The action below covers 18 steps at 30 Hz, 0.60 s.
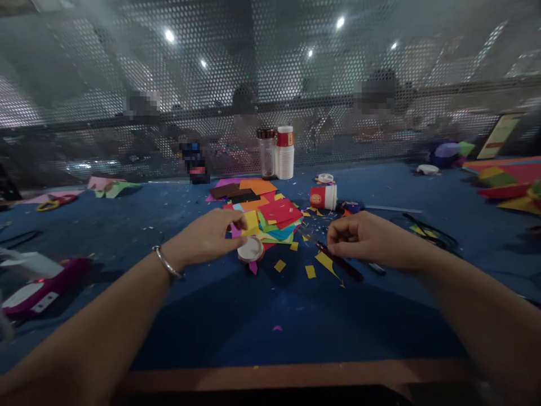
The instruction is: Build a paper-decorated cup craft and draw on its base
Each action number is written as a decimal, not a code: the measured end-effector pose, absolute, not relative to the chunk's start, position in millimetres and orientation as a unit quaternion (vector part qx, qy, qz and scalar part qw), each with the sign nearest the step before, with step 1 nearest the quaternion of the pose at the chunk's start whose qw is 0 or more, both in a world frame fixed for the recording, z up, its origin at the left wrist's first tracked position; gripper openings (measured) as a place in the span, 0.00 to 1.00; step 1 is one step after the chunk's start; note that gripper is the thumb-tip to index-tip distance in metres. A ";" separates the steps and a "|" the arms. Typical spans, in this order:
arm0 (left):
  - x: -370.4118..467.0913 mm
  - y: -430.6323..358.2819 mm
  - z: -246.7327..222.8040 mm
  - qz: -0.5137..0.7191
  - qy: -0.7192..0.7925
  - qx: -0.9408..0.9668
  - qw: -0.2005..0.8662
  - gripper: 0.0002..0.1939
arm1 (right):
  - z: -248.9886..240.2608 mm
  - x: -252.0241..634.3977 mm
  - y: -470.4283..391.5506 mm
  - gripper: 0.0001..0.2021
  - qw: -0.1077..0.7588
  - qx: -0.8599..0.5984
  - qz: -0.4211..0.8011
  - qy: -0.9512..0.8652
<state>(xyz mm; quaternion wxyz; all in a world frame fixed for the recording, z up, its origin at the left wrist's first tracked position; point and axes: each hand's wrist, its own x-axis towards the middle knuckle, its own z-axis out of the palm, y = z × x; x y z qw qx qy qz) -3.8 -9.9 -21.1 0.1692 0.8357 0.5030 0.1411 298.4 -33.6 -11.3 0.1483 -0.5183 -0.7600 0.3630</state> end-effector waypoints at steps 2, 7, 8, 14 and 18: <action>8.7 -15.9 -22.5 0.239 0.473 0.803 0.273 0.17 | -12.5 294.1 -36.0 0.07 0.162 -0.512 0.415 -0.734; 48.8 -37.2 -32.5 0.368 0.379 0.612 0.589 0.21 | -18.7 286.8 -40.3 0.08 0.180 -0.469 0.510 -0.699; 53.8 -40.3 -33.9 0.383 0.364 0.587 0.614 0.20 | -20.4 286.2 -40.2 0.08 0.183 -0.456 0.526 -0.695; 59.0 -47.7 -31.6 0.399 0.352 0.527 0.663 0.18 | -29.2 286.3 -36.3 0.13 0.192 -0.382 0.609 -0.668; 59.5 -50.3 -29.5 0.420 0.395 0.548 0.606 0.15 | -30.6 288.2 -35.9 0.16 0.209 -0.378 0.629 -0.646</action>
